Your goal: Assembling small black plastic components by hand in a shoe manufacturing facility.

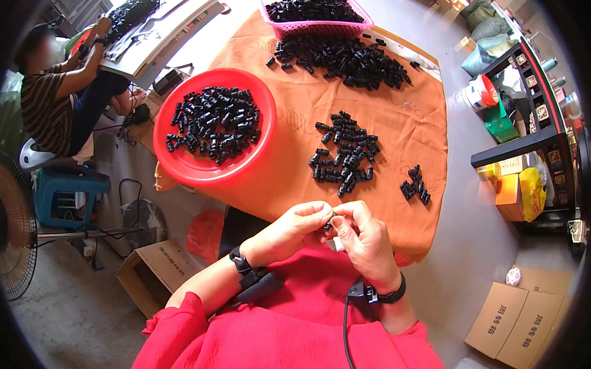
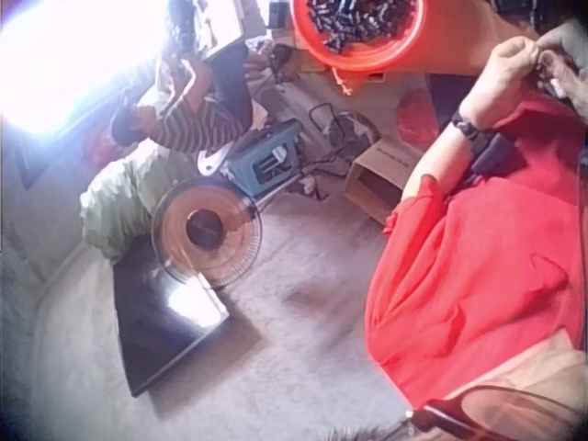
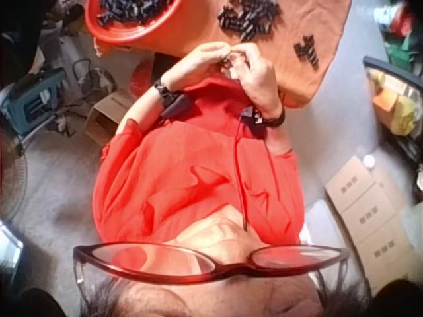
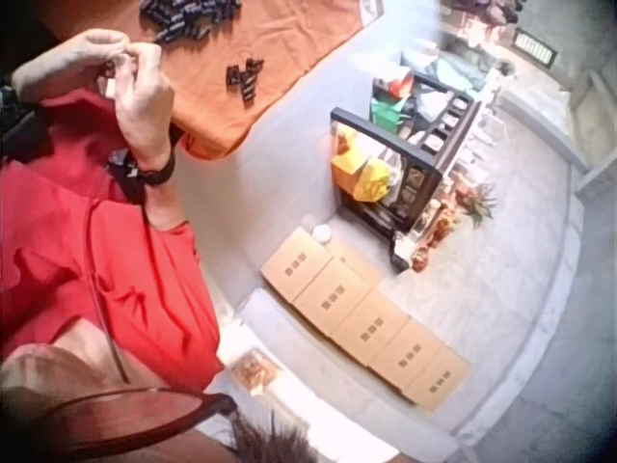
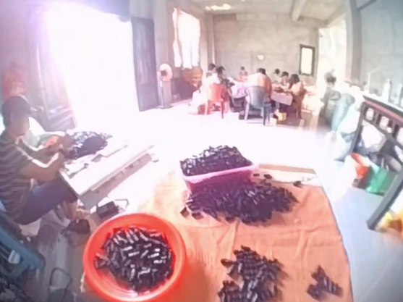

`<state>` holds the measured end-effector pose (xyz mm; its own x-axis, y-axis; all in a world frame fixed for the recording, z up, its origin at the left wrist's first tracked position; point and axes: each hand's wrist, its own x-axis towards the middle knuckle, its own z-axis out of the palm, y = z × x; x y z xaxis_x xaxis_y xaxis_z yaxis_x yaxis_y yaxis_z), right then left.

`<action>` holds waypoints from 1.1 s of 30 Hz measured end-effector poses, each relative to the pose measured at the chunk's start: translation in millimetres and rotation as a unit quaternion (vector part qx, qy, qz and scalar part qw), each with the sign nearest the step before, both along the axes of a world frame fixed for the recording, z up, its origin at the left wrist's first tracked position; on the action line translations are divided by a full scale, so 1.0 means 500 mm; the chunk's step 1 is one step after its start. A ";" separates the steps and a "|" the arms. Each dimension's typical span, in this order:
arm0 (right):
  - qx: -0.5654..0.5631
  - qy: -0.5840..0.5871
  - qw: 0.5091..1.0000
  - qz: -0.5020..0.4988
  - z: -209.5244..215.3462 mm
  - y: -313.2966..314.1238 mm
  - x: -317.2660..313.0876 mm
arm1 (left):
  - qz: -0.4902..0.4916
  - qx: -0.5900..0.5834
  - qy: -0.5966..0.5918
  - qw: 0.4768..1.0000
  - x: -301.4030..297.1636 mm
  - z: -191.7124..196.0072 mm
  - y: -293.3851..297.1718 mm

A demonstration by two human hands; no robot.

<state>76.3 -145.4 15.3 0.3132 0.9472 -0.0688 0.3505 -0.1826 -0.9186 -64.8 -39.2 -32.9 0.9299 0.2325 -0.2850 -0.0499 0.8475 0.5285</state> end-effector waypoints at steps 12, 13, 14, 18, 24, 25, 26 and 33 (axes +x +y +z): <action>0.020 0.073 0.989 -0.126 -0.007 0.002 0.026 | 0.086 -0.069 -0.011 0.994 0.008 -0.011 0.084; 0.017 0.072 0.989 -0.127 -0.009 0.001 0.028 | 0.107 -0.047 -0.007 0.993 0.015 -0.017 0.090; 0.020 0.071 0.989 -0.127 -0.010 0.000 0.029 | 0.109 -0.075 -0.004 0.991 0.023 -0.009 0.096; 0.015 0.076 0.988 -0.135 -0.009 0.004 0.024 | 0.114 0.204 0.232 0.944 0.054 -0.007 0.105; 0.022 0.061 0.989 -0.131 -0.016 0.000 0.029 | 0.137 0.738 0.218 0.623 0.064 -0.037 0.098; 0.017 0.059 0.990 -0.130 -0.016 -0.001 0.030 | 0.107 0.759 0.222 0.603 0.064 -0.037 0.097; 0.018 0.059 0.990 -0.131 -0.016 -0.001 0.031 | 0.091 0.761 0.228 0.600 0.063 -0.038 0.096; 0.018 0.047 0.991 -0.121 -0.016 0.001 0.031 | 0.096 0.736 0.263 0.617 0.067 -0.050 0.095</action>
<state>91.6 -144.8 7.1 0.5253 0.8474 -0.0770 0.2121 -0.2180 -0.9526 -31.2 8.2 -57.9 0.7143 0.6902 0.1160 0.4310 -0.5644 0.7040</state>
